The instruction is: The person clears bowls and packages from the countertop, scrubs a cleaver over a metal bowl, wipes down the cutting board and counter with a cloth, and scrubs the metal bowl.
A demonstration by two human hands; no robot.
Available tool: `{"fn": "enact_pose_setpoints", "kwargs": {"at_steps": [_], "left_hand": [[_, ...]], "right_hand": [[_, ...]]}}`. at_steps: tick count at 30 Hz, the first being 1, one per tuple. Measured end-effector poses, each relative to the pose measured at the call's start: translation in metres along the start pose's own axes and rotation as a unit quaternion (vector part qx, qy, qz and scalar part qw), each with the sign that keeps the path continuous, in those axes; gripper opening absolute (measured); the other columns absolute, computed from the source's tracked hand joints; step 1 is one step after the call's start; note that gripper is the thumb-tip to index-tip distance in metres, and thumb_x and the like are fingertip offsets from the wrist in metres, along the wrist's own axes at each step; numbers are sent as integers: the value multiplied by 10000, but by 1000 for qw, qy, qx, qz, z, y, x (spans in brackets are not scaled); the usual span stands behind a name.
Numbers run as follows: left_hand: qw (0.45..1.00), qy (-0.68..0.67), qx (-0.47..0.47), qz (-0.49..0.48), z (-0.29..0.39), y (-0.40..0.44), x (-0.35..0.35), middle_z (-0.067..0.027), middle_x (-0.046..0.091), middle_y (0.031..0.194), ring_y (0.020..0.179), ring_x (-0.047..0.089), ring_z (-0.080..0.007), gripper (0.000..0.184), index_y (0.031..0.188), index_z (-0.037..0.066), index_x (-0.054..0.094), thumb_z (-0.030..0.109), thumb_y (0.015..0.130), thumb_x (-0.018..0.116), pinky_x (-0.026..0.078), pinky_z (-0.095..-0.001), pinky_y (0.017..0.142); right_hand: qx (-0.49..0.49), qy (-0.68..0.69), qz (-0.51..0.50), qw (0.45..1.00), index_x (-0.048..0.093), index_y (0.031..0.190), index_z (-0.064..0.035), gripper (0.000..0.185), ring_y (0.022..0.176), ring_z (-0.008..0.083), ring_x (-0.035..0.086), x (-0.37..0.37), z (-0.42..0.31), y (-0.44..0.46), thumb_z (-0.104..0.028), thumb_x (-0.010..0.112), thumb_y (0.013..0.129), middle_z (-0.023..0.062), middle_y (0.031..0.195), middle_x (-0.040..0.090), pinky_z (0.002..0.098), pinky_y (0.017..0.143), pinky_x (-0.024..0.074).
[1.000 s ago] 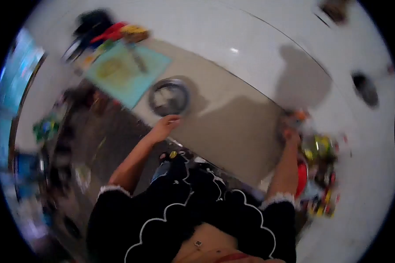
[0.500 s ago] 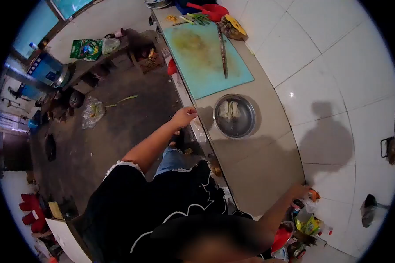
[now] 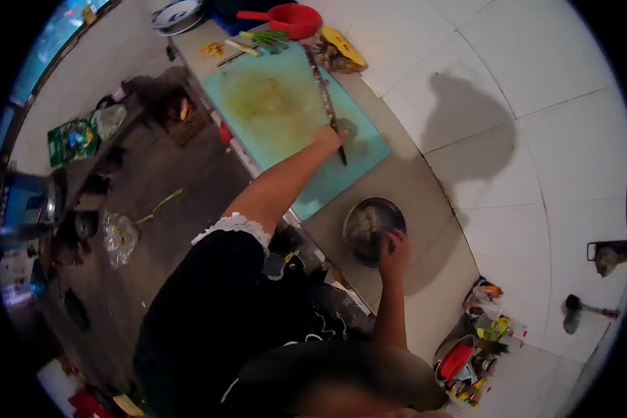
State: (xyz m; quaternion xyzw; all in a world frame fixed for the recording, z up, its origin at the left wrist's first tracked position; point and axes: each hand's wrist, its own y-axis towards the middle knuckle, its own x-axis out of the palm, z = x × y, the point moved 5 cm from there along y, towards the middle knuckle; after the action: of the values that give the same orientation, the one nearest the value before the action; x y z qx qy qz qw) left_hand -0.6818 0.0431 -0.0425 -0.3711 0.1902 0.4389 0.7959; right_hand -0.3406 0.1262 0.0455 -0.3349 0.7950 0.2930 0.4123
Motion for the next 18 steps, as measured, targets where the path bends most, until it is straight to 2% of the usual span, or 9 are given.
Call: {"fn": "enact_pose_setpoints", "kwargs": {"at_steps": [3,6,8,9,10,11,14,16,18], "left_hand": [[999,-23,-40,-5,-5,59,28,-118,644,755,638,631,-228,523,872,-6,626,499,743,591,495,-378,637],[999,-34,-38,7,5,60,28,-104,638,698,624,626,-217,452,816,-5,639,440,738,602,494,-360,601],[997,-13,37,-59,14,57,37,-139,632,965,830,630,-243,452,964,34,626,431,753,575,491,-370,681],[987,-100,32,-121,11,49,46,-122,620,825,687,600,-217,396,860,31,619,410,755,577,463,-346,583],[965,-179,27,-190,17,31,58,-105,608,685,544,571,-192,363,756,28,612,389,756,578,434,-323,484],[929,-301,7,-216,42,-25,42,-36,495,510,393,429,-135,321,617,59,547,334,781,565,328,-285,387],[882,-330,37,-334,56,-123,48,-38,541,573,446,476,-112,232,698,45,564,255,796,573,349,-257,404],[917,-225,128,-304,66,-191,53,-47,591,653,508,527,-132,250,785,18,575,267,802,579,406,-275,455],[906,-173,259,-287,69,-248,85,-82,637,746,589,593,-205,238,855,37,584,269,798,581,455,-329,526]], "right_hand": [[32,15,8,999,637,906,-66,150,992,305,529,-10,6,-11,-111,592,771,149,1060,562,386,860,413],[67,1,23,998,640,905,-82,143,986,293,534,-26,21,-23,-118,594,775,136,1057,564,379,849,421],[96,-6,27,995,639,915,-88,148,985,283,538,-31,39,-31,-121,594,778,132,1053,566,371,842,427],[94,0,47,994,638,916,-84,149,984,281,541,-37,40,-32,-124,595,779,130,1047,568,365,835,432],[95,2,74,993,638,917,-80,150,983,278,544,-38,37,-29,-127,595,781,129,1041,571,358,828,437],[104,34,77,991,632,928,-80,154,977,281,549,-37,36,-26,-112,598,781,124,1038,580,356,834,434],[89,123,102,983,620,977,-87,180,939,245,563,-50,18,-4,-147,599,808,106,1059,579,337,812,438],[142,266,85,950,597,1012,-48,242,897,239,571,-73,5,9,-203,586,827,90,979,597,316,797,446],[165,341,63,923,571,1057,-46,273,860,201,572,-98,8,9,-212,581,841,79,964,600,295,776,449]]}}
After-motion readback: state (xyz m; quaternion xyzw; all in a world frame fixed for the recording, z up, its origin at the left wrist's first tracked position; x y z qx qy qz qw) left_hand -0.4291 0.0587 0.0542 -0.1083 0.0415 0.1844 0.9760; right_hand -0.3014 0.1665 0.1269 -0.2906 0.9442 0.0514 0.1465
